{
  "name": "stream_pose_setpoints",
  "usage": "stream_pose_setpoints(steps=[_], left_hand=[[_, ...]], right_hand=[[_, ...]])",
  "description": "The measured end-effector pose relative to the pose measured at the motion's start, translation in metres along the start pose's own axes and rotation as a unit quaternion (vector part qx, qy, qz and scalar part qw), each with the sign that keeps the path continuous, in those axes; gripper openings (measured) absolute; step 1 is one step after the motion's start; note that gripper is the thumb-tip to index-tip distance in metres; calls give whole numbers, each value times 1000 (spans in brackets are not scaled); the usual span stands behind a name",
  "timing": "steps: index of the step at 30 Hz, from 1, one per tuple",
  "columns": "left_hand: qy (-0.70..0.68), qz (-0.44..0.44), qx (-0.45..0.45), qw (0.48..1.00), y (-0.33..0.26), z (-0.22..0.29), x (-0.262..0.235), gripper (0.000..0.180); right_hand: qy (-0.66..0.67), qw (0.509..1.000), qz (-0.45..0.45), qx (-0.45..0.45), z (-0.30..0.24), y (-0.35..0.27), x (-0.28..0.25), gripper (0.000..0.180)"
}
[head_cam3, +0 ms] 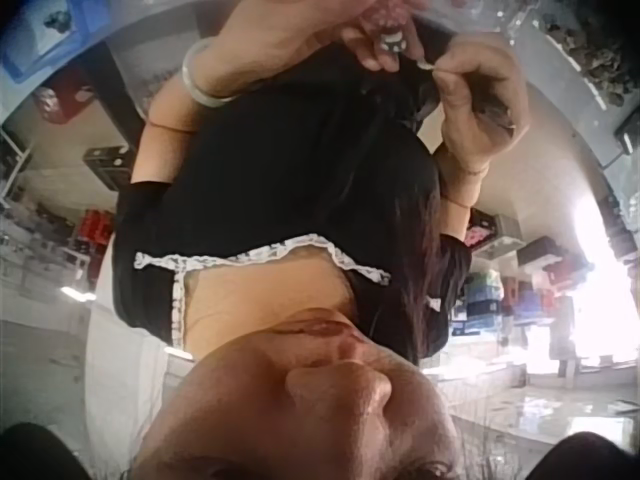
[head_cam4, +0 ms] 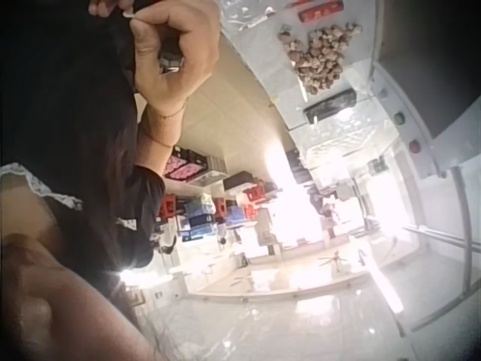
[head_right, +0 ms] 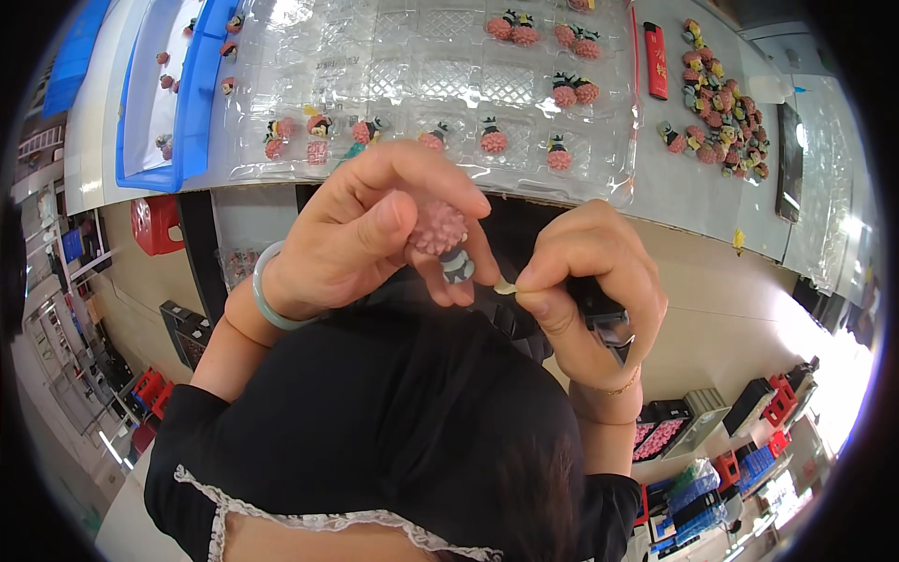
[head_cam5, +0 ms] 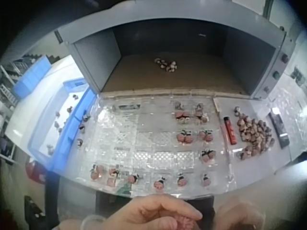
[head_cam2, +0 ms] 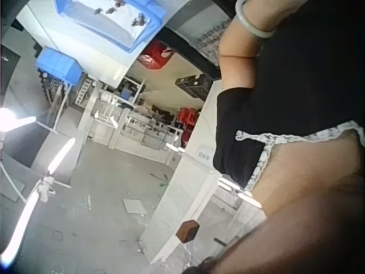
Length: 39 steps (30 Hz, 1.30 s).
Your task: Painting or detailing small ceramic figurines at a workbench.
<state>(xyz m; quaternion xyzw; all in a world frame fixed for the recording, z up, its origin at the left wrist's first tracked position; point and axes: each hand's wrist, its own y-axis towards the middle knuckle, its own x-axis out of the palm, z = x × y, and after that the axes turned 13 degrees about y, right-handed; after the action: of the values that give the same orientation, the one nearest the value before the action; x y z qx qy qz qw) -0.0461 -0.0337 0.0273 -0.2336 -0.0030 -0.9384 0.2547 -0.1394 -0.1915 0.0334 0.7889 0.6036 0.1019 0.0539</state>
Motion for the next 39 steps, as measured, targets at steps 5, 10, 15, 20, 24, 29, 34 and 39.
stream_pose_setpoints(steps=[5,10,15,20,24,29,34,39], left_hand=[[11,6,8,1000,0,-2,-1,41],[-17,-13,-16,1000,0,-2,0,40],[-31,2,-30,999,1,-3,0,37],[-50,-5,-88,995,2,-1,-2,34],[-100,-26,-125,987,2,1,-3,36],[-171,-43,-127,976,3,-2,-3,40],[-181,-66,-128,973,3,-3,-3,40],[-182,-77,-126,972,5,-4,-2,40]], right_hand=[[25,998,-52,22,-3,1,-1,14],[20,999,-46,17,0,3,2,12],[14,1000,-9,-18,7,3,4,13],[8,999,-8,-41,14,0,4,16],[44,998,35,-37,15,-4,8,23],[99,995,15,-26,12,-4,7,29],[123,991,-7,-52,15,-3,8,33],[141,989,4,-36,16,-5,7,37]])
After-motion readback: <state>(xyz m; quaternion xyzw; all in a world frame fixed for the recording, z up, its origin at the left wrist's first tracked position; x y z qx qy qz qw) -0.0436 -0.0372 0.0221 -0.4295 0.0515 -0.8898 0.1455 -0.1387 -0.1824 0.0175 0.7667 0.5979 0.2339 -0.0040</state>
